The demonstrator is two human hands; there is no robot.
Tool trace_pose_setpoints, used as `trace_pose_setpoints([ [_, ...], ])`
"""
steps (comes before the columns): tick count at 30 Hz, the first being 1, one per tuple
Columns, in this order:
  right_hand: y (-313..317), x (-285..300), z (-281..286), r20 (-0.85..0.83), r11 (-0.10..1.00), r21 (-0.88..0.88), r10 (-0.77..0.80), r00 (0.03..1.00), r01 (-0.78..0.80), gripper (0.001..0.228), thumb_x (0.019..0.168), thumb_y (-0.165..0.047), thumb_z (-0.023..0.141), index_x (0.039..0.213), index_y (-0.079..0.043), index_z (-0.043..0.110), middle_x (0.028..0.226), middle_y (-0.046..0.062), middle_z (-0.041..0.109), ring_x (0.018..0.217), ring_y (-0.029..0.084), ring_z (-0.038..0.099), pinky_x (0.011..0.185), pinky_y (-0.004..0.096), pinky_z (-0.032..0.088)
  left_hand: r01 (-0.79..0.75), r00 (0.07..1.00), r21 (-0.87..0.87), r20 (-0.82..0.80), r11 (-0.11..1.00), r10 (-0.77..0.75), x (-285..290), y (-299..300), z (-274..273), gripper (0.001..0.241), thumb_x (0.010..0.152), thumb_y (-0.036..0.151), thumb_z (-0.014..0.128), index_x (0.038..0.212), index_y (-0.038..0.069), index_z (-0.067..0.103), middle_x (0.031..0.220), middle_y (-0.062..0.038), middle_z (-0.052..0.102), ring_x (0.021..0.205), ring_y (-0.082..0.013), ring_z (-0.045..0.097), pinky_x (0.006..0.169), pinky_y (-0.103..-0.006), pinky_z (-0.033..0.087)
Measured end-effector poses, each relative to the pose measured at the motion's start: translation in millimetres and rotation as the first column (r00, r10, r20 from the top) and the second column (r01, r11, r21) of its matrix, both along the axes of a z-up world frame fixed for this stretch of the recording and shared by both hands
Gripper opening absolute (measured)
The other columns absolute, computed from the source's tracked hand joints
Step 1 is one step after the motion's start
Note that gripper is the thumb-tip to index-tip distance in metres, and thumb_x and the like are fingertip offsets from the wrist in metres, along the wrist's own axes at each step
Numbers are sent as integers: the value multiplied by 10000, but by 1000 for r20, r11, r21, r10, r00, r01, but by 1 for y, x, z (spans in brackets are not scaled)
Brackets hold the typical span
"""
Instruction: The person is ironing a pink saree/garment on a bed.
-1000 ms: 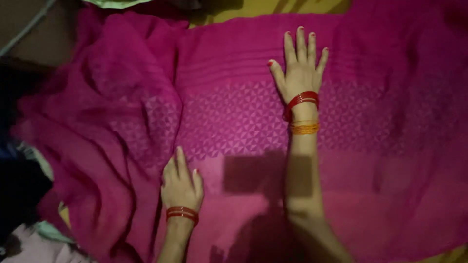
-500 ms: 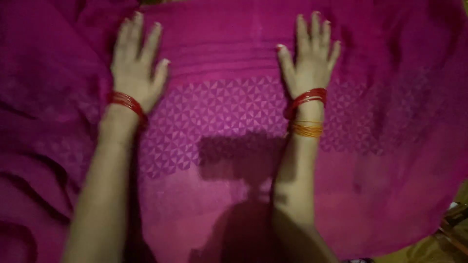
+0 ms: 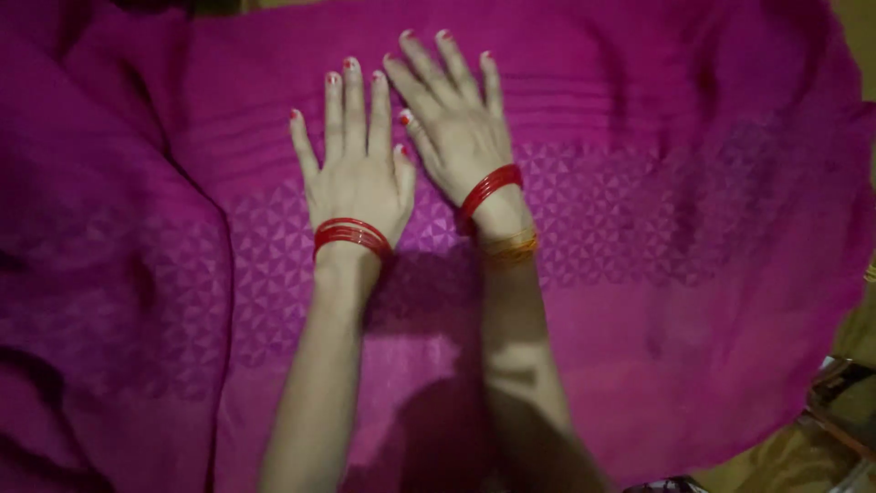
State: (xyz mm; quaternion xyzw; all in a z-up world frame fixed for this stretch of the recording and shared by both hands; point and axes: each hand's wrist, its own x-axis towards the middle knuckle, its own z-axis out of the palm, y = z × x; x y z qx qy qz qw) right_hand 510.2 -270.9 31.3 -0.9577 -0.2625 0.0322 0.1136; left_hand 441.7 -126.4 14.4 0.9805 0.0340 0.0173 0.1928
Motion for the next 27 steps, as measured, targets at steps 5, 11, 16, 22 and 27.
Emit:
trace_pose_setpoints([
  [5,-21,13,16,75,968,-193,-149,986,161,610,1108,-471,478,1646,-236,312,1722,21,244,1590,285,180,1270,611,89,35,999,-50,-30,998,-37,10,45,15,652,1093,371,454,1681,159,269,1734,-118,148,1593,-291,118,1247,-658,58],
  [11,-98,18,19,105,866,-112,-477,873,487,679,1092,-518,450,1655,-174,286,1726,79,214,1594,326,133,1256,624,57,-38,980,-281,178,959,91,-10,142,-18,501,1256,224,419,1692,7,299,1755,-236,130,1630,-413,91,1408,-577,200],
  [16,-84,13,22,105,881,27,-473,875,473,610,1091,-410,520,1623,-138,399,1718,113,273,1604,339,160,1279,611,51,-149,940,-66,299,987,162,-10,125,16,469,1137,97,617,1562,23,431,1452,-228,439,1389,-370,407,1190,-476,425],
  [22,-74,14,12,237,931,217,-342,909,294,430,1072,-277,664,1462,-98,621,1530,117,529,1445,324,433,1231,515,300,-214,853,-246,425,945,303,3,145,-15,499,1134,3,564,1583,-5,346,901,-87,575,799,-199,587,828,-370,533],
  [27,-77,15,2,373,941,206,-329,867,269,326,1062,-214,725,1364,-94,691,1313,92,635,1231,297,556,1086,460,441,-383,876,-204,229,901,425,7,149,-27,355,1174,83,588,1509,37,478,668,-54,529,531,-150,527,508,-315,475],
])
